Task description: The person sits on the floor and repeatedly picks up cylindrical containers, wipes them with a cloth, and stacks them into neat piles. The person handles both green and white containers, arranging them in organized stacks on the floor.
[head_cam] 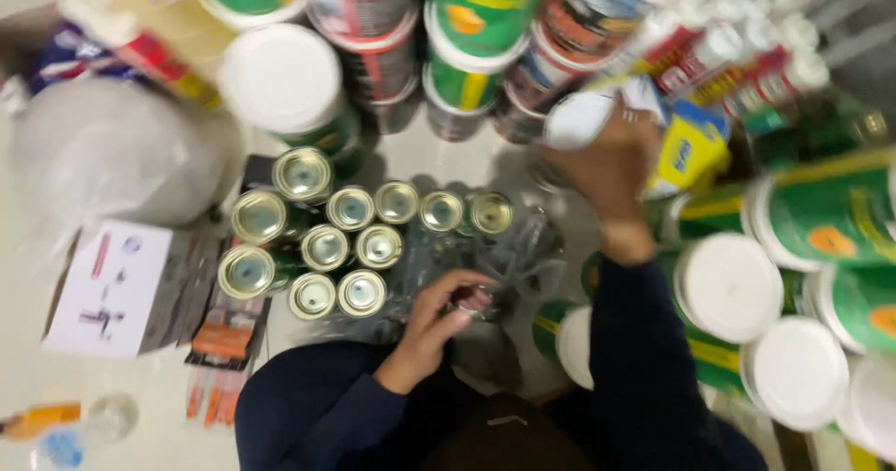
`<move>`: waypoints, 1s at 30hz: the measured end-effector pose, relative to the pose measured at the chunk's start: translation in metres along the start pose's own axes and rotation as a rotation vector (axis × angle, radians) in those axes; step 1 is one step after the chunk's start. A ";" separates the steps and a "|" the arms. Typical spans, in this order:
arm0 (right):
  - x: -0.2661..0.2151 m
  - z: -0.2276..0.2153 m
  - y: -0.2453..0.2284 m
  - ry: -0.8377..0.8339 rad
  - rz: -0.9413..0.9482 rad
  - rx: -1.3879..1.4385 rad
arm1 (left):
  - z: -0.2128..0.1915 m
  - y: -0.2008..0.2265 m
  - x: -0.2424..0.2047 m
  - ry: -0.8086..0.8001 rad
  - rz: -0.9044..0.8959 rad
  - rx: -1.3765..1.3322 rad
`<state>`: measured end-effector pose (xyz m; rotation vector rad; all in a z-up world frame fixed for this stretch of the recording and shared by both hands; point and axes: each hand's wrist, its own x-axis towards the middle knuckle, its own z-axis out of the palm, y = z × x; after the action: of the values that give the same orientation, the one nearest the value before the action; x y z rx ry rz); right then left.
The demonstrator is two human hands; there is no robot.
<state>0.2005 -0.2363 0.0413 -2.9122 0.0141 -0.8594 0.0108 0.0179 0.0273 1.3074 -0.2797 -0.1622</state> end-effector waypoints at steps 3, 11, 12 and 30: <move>0.020 -0.073 -0.029 -0.102 -0.005 0.077 | -0.002 -0.003 -0.004 -0.019 -0.035 0.001; 0.047 -0.209 -0.130 -0.190 -0.218 0.295 | -0.002 0.012 -0.008 -0.012 0.041 -0.007; 0.050 -0.220 -0.146 -0.174 -0.312 0.426 | -0.002 0.011 -0.007 -0.013 0.046 -0.001; 0.121 -0.071 -0.358 -0.098 -0.233 0.409 | -0.008 -0.030 -0.017 -0.002 0.101 0.140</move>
<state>0.2558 0.1079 0.2031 -2.5931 -0.4608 -0.6524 -0.0020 0.0228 -0.0056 1.4284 -0.3635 -0.0594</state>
